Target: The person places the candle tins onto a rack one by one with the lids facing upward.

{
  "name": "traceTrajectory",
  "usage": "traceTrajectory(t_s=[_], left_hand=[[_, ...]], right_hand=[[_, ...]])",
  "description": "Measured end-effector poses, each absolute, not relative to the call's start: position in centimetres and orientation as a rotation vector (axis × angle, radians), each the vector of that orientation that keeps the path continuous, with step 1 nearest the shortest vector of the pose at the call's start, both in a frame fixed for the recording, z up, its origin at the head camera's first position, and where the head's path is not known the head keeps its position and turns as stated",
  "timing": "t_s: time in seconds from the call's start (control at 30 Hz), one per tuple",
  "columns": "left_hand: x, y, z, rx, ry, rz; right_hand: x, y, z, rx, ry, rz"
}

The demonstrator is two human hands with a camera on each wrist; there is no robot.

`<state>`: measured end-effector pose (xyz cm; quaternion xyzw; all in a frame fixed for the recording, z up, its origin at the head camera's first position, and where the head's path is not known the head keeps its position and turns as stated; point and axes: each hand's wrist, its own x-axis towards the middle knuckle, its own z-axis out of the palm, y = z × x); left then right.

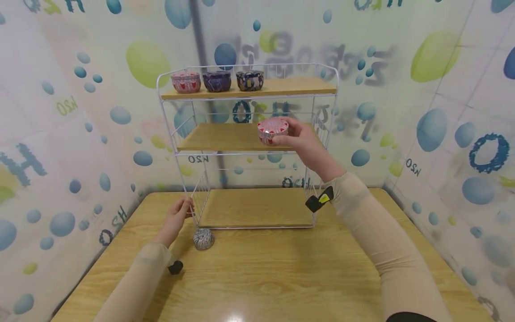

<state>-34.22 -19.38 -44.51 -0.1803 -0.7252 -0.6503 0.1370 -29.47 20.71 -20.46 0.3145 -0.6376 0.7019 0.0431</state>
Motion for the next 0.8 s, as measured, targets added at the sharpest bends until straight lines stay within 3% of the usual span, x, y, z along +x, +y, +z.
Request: traceTrajectory(t_s=[0.8], left_hand=[[-34.1, -19.2, -44.2, -0.441, -2.165, -1.884]], right_hand=[[-28.3, 21.9, -14.4, 1.058, -1.732, 2.066]])
